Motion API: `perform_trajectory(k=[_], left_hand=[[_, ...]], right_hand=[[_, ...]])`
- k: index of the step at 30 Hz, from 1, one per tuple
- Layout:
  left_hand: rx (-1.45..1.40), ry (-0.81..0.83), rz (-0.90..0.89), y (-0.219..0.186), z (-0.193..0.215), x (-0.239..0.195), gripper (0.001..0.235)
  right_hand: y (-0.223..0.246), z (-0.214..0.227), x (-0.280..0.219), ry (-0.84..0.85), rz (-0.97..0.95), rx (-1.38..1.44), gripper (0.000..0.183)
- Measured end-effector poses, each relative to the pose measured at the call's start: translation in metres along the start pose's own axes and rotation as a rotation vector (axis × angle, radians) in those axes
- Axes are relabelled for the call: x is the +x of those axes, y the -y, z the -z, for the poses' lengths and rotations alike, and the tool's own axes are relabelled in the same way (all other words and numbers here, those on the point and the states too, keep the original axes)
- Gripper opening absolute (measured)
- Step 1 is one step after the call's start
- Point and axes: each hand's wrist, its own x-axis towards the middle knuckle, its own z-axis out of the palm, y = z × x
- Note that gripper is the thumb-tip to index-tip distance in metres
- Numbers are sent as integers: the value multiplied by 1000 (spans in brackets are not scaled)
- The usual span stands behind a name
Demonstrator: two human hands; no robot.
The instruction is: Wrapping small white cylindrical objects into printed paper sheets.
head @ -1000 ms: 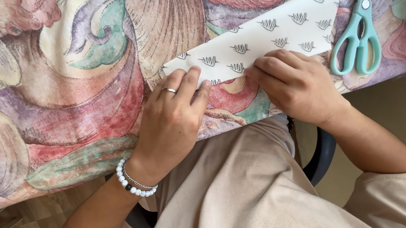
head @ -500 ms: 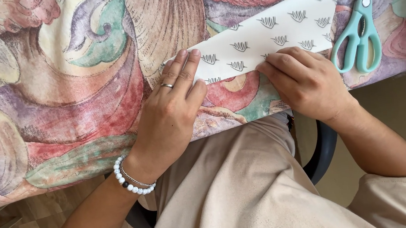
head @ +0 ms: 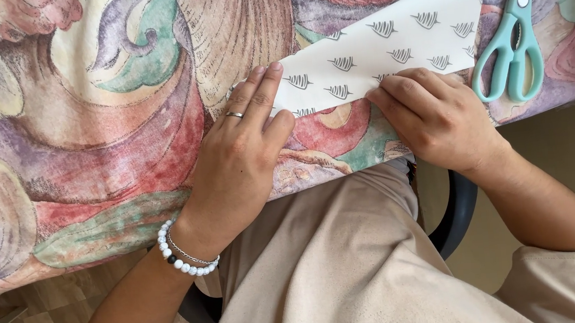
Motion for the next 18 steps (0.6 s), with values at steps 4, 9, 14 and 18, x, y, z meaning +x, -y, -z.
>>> perform_trajectory(k=[4,9,14,18], left_hand=[[16,10,2,1,1,2,12],[87,116,-1,2,0,5,12],[64,97,39,-2,-2,7,10],[-83,45,151,1,-14,5,44]], right_hand=[[0,2,1,16,9,-7,13],[0,16,18,118,-51,-8,12],[5,10,61,337,-61,-188,49],[3,-2,80,377,-73,-227,57]])
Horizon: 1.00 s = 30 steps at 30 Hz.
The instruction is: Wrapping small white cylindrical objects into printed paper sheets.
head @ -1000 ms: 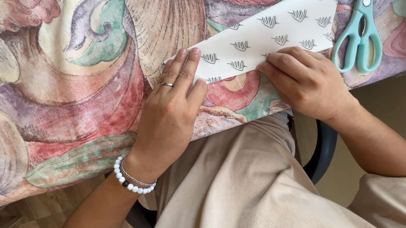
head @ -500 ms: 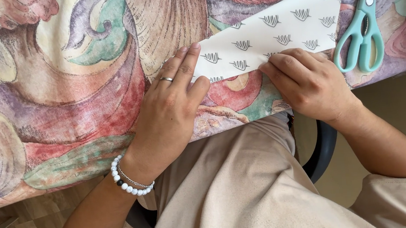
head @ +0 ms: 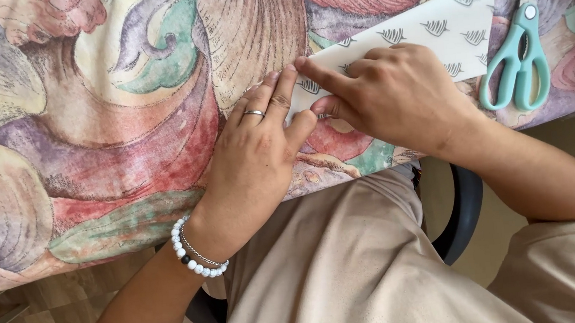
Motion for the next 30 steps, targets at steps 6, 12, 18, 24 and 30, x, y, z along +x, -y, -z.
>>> perform_trajectory(k=[6,12,18,24,30], left_hand=[[-50,0,-28,0,5,0,28],[-163,-23,82,3,1,-3,59],[314,69,-211,0,12,-4,71],[316,31,-209,-7,13,-1,52],[30,-52,-195,-19,4,8,16]], right_hand=[[-26,-2,-6,-23,-37,186,53],[-103,-52,-71,77,-298,-166,35],[-124,-71,-110,-6,-363,-463,32],[-47,-28,-86,-352,-142,64,17],[-23,-34,-90,-329,-9,379,27]])
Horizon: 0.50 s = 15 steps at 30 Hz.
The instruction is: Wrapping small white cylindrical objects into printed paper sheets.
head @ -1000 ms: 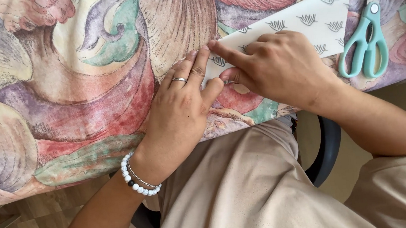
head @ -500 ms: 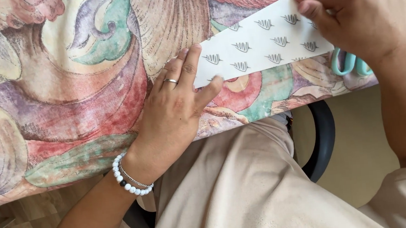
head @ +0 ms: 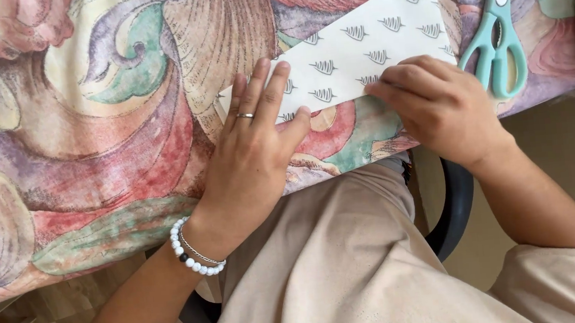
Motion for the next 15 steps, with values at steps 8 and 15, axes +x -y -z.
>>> perform_trajectory(k=[8,15], left_hand=[[-126,60,37,10,-2,-2,44],[-136,43,45,13,-1,-2,30]], right_hand=[[-15,3,-22,-68,-12,-106,19],[-13,3,-22,-77,15,-143,8]])
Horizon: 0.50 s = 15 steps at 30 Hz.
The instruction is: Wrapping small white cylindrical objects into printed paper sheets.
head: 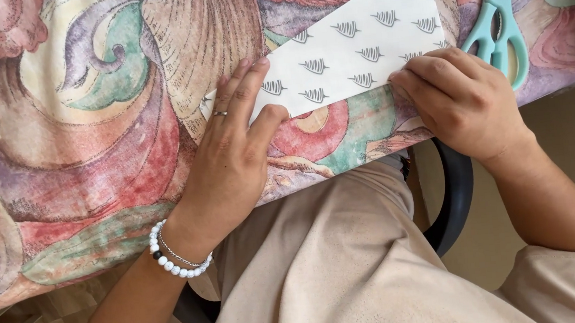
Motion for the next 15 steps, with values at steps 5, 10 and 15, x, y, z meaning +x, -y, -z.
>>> perform_trajectory(k=[5,10,15], left_hand=[[-30,-5,-8,2,0,-1,42],[18,62,-22,-1,6,0,56],[61,59,-78,-1,4,1,35]], right_hand=[[1,0,0,10,-3,-12,4],[4,1,3,12,-1,-29,3],[4,3,4,24,-1,-40,2]])
